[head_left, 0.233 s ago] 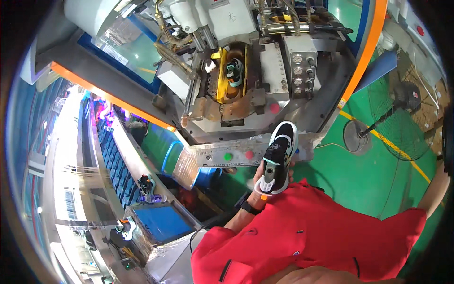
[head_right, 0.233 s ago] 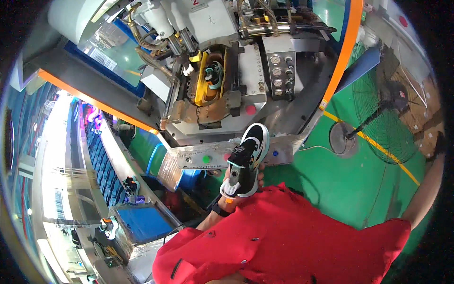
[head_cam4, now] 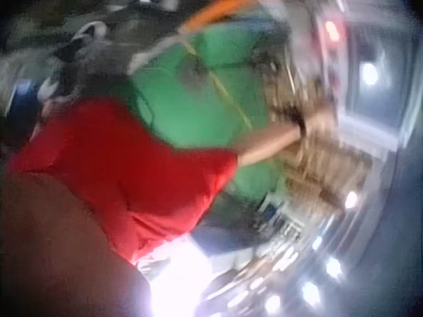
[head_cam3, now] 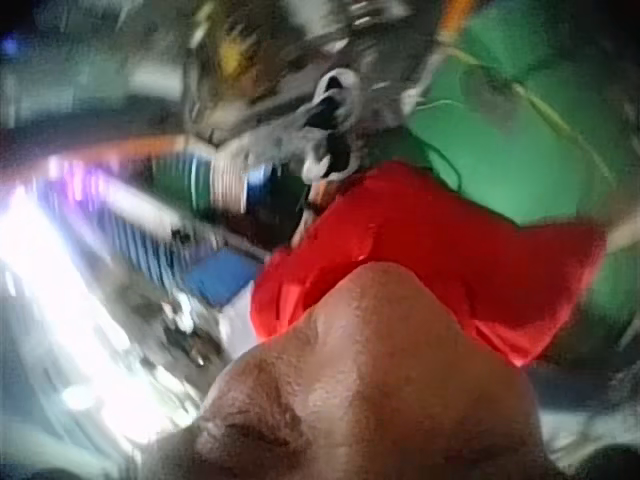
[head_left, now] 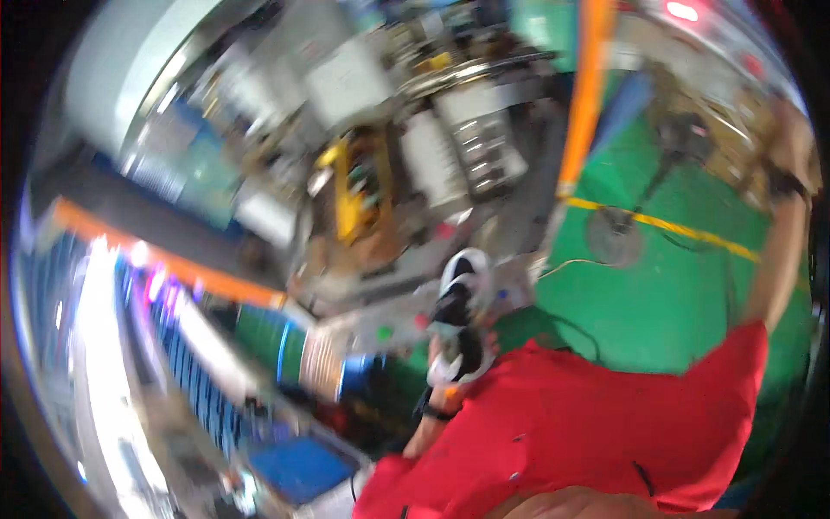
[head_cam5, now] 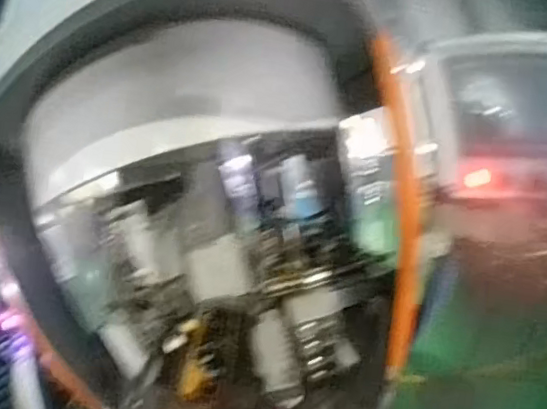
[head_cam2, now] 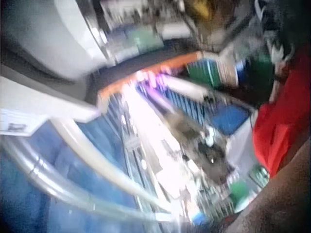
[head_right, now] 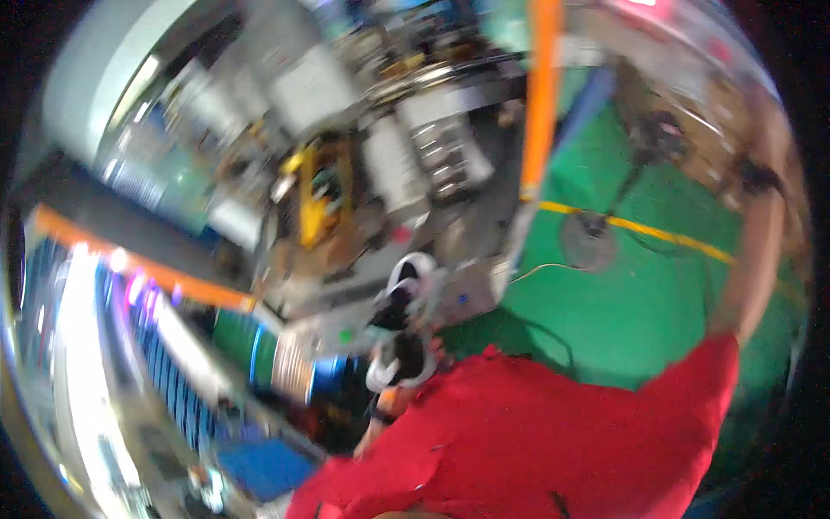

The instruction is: Operating a shoe-pressing machine to assemble shoes and placing finished uppers on a conveyor belt.

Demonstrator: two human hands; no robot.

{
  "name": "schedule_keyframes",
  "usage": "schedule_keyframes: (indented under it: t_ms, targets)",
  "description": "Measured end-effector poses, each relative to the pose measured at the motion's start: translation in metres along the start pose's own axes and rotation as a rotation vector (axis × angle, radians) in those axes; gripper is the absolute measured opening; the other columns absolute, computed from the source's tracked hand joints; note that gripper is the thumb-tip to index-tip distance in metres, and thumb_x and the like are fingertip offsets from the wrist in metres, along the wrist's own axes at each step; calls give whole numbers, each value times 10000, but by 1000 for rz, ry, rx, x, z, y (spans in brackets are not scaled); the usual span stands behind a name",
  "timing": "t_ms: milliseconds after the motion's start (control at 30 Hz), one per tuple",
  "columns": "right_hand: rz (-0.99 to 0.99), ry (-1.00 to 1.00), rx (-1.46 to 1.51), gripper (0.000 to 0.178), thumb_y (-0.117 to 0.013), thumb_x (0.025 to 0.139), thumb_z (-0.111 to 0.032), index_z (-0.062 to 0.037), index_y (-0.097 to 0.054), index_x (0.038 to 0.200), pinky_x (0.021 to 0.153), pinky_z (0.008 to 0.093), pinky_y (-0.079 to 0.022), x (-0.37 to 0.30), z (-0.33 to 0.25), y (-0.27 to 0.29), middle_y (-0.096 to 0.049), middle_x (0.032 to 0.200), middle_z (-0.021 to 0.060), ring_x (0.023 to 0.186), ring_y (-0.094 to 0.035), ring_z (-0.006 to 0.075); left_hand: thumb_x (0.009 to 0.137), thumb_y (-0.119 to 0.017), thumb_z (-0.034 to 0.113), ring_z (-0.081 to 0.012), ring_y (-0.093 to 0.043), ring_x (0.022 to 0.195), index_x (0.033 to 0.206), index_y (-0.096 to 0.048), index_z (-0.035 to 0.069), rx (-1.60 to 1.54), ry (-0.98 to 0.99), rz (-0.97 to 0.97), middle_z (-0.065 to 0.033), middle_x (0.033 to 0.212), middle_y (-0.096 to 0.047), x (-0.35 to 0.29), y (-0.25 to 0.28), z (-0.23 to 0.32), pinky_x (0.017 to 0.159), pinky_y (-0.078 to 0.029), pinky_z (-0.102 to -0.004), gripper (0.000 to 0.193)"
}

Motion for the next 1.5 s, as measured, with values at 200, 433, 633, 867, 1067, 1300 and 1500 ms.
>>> schedule_keyframes:
  t_ms: [200, 433, 633, 867, 1067, 1300, 1500]
  targets:
    - [84, -367, 1112, 401, -574, 934, -411, -30, -694, 977, 571, 253, -449, -58, -74, -21, -653, 735, 13, 621, -565, 88, 831, -649, 310, -250, -506, 980, 1343, -497, 134, -133, -38, 81, -132, 1278, -487, -6, -38, -7, 880, -446, -396, 562]
    - [350, 122, 382, 165, -656, 844, -220, -57, -680, 850, 615, 349, -520, -102, -114, 20, -672, 685, 72, 602, -651, 222, 832, -656, 282, -252, -518, 980, 1351, -483, 140, -50, 48, 133, -128, 1247, -505, 2, -60, -13, 886, -458, -385, 565]
    - [479, 328, 27, 491, -717, 789, -195, -179, -547, 1250, 717, 390, -547, -90, -160, 23, -567, 1215, 61, 900, -650, 276, 922, -562, 346, -281, -502, 989, 1360, -484, 106, -125, 67, 78, -148, 1271, -525, -2, -44, -8, 894, -427, -423, 505]
    - [450, 431, -163, 439, -705, 816, -248, -148, -568, 1221, 721, 404, -541, -56, -133, 1, -580, 1081, 79, 930, -625, 306, 876, -627, 281, -281, -517, 1001, 1333, -516, 132, -87, 11, 94, -146, 1252, -512, -1, -52, -7, 897, -443, -417, 494]
    - [450, 371, -153, 411, -679, 857, -373, -93, -593, 1145, 680, 416, -531, -51, -140, -6, -638, 977, 100, 836, -655, 322, 876, -627, 278, -274, -514, 991, 1336, -504, 116, -84, -80, 123, -146, 1243, -510, -9, -45, -7, 894, -449, -409, 503]
    - [337, -5, -79, 587, -629, 859, -507, -196, -504, 1341, 797, 430, -529, -85, -155, -20, -617, 1252, 98, 1002, -652, 332, 881, -570, 460, -263, -503, 1000, 1354, -483, 109, -47, -114, 137, -145, 1288, -509, -15, -17, -6, 909, -431, -404, 596]
    - [237, 419, 549, 140, -643, 905, -91, -37, -665, 1033, 708, 285, -523, -241, -222, -82, -687, 942, 63, 794, -635, 150, 933, -459, 570, -365, -606, 1046, 1436, -365, 27, -78, -50, 156, -229, 1376, -471, -7, -27, -12, 921, -492, -515, 746]
Point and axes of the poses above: each hand's wrist, its own x-axis towards the middle knuckle, its own y-axis out of the back of the hand, z = x × y, the point moved 3 cm from there along x, towards the middle knuckle
